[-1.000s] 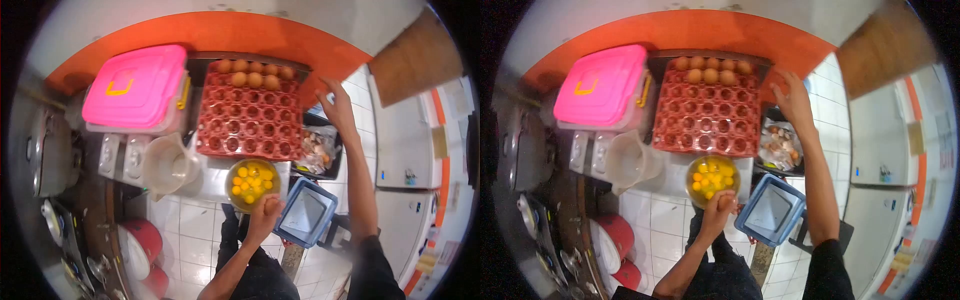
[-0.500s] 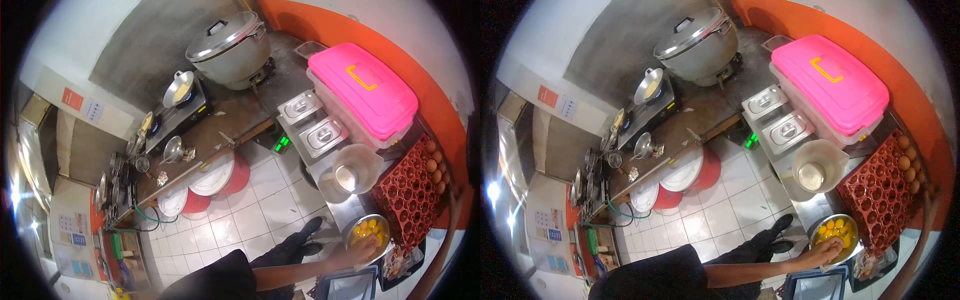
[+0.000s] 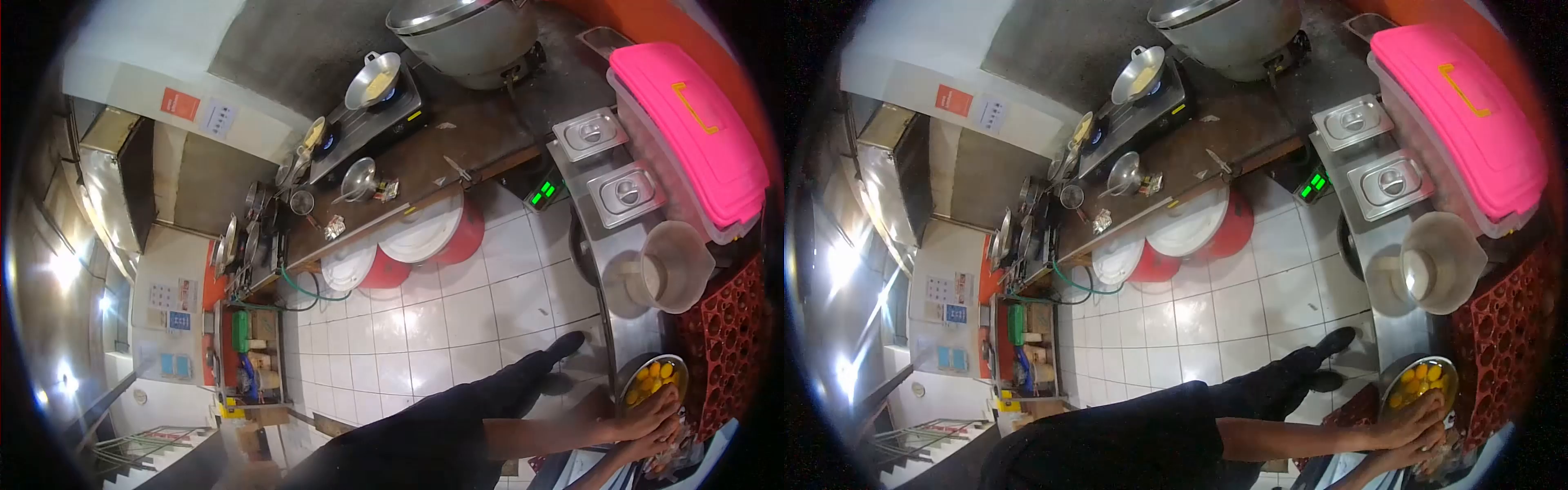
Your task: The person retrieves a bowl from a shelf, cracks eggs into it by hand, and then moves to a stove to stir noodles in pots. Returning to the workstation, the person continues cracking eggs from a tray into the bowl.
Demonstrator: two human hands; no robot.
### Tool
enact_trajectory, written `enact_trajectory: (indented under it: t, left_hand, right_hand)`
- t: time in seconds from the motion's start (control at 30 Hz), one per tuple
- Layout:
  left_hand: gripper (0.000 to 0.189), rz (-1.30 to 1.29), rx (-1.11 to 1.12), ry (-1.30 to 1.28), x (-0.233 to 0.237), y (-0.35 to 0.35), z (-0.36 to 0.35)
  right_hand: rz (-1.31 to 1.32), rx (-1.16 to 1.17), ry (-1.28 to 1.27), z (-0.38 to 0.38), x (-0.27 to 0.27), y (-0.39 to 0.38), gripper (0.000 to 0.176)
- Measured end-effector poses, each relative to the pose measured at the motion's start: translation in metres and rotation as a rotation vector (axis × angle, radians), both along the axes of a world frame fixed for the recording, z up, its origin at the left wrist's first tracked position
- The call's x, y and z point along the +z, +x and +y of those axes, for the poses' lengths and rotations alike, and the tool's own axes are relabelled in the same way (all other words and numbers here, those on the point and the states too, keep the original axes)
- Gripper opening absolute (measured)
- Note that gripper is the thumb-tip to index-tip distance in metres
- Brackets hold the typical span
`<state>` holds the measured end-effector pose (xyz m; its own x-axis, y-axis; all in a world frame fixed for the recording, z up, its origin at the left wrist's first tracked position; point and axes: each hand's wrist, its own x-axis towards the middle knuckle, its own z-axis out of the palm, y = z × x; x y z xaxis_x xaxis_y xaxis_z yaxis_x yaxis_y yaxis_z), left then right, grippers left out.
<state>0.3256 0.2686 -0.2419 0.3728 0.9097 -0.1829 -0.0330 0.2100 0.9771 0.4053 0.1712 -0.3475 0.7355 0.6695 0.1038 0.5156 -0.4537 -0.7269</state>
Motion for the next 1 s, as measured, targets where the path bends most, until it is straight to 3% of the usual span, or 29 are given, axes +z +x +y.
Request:
enact_trajectory:
  t: [0.13, 0.27, 0.37, 0.43, 0.5, 0.57, 0.67, 0.77, 0.87, 1.0]
  left_hand:
    - [0.020, 0.108, -0.037, 0.119, -0.008, -0.005, 0.003]
    - [0.021, 0.346, -0.195, 0.446, -0.025, -0.011, -0.003]
    - [0.036, 0.281, -0.099, 0.469, -0.001, -0.039, 0.009]
    - [0.039, 0.039, -0.105, -0.087, 0.025, -0.045, 0.020]
    - [0.031, 0.124, -0.115, 0.106, 0.015, -0.043, 0.019]
    - [0.033, 0.115, -0.150, 0.045, 0.019, -0.043, 0.020]
    - [0.038, 0.143, -0.195, -0.115, 0.027, -0.045, 0.020]
    - [0.037, 0.161, -0.151, -0.017, 0.018, -0.037, 0.015]
    - [0.038, 0.156, -0.173, -0.115, 0.026, -0.041, 0.018]
    - [0.038, 0.169, -0.215, -0.025, 0.019, -0.038, 0.012]
  right_hand:
    - [0.173, 0.019, 0.019, 0.021, 0.039, -0.009, 0.053]
    - [0.185, -0.058, 0.028, 0.045, 0.097, -0.033, 0.054]
    - [0.308, -0.192, 0.059, 0.056, 0.132, -0.065, 0.055]
    - [0.563, -0.415, 0.276, 0.072, 0.157, -0.076, 0.055]
    - [0.423, -0.366, 0.198, 0.069, 0.158, -0.077, 0.054]
    - [0.491, -0.249, 0.201, 0.064, 0.154, -0.077, 0.053]
    - [0.589, -0.347, 0.317, 0.062, 0.148, -0.074, 0.051]
    - [0.439, -0.225, 0.209, 0.060, 0.139, -0.075, 0.050]
    - [0.579, -0.312, 0.217, 0.055, 0.140, -0.069, 0.049]
    - [0.554, -0.241, 0.253, 0.059, 0.145, -0.070, 0.048]
